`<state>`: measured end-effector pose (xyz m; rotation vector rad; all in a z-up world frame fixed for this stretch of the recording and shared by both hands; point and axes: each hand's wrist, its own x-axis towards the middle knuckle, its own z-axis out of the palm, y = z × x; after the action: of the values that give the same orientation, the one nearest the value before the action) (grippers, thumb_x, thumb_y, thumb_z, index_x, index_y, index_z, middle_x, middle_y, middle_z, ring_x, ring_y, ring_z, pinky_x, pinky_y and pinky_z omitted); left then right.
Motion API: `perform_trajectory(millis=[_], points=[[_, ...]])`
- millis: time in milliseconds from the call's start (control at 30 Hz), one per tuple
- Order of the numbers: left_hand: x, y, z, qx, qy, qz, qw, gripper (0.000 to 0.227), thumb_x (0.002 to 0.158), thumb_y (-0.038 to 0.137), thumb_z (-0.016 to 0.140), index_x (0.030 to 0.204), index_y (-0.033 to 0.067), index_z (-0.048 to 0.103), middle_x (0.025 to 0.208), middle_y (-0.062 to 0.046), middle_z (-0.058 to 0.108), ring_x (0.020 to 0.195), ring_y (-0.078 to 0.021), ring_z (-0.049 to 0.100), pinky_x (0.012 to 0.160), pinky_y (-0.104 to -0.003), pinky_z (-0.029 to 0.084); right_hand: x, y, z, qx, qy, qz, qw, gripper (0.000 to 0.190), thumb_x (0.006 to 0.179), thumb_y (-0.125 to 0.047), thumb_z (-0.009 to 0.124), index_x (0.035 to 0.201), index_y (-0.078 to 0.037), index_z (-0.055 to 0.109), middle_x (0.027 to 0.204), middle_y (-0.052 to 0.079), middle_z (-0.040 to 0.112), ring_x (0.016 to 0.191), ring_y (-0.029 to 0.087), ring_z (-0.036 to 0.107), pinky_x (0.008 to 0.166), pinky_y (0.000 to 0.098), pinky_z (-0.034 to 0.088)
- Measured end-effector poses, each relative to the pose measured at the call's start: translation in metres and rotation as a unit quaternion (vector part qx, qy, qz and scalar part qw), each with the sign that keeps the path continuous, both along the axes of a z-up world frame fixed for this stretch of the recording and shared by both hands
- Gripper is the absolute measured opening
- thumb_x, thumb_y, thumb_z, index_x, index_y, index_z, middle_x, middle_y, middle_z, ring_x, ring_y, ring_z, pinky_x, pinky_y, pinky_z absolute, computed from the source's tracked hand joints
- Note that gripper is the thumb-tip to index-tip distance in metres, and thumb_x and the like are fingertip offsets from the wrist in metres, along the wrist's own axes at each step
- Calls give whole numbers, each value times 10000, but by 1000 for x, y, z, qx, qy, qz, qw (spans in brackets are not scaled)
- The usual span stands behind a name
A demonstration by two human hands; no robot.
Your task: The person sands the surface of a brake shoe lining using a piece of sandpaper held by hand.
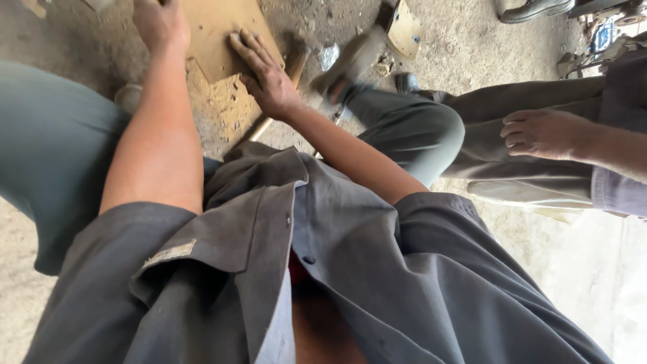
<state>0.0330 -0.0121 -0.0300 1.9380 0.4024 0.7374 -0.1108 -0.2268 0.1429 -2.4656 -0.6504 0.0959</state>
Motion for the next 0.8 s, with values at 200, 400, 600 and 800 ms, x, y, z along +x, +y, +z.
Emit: perform_trajectory(millis=[200, 400, 600, 800], points=[[-29, 20, 46, -21, 50, -46, 998, 444, 934, 466, 775, 927, 23, 786, 885, -207, 766, 842, -374, 742, 743, -470, 550, -3, 7, -12, 15, -57, 18, 998, 733, 990, -160, 670, 1639, -194, 330, 1726, 114, 247, 1630, 336, 214, 1354, 449, 245], [-49, 32, 73, -110, 77, -111, 985, 423, 868, 416, 861, 1006, 23, 790, 945, -116, 806, 845, -229, 767, 773, -389, 568, 9, 13, -14, 16, -35, 27, 999, 724, 987, -168, 669, 1628, -192, 332, 1712, 132, 263, 1603, 354, 213, 1334, 462, 218], [-43, 27, 97, -144, 115, -147, 972, 379, 927, 375, 836, 1058, 23, 785, 1007, -92, 815, 881, -174, 757, 811, -354, 573, 12, 11, -7, -24, -10, 11, 1000, 684, 1041, -246, 597, 1642, -215, 272, 1718, 111, 246, 1602, 351, 193, 1318, 477, 210], [-34, 29, 71, 6, 140, -106, 984, 442, 1016, 463, 770, 1032, 22, 785, 947, -135, 784, 829, -194, 740, 780, -404, 553, 10, 25, 14, 6, -12, 60, 998, 671, 1105, -320, 535, 1684, -195, 219, 1753, 45, 240, 1656, 334, 159, 1378, 481, 196]])
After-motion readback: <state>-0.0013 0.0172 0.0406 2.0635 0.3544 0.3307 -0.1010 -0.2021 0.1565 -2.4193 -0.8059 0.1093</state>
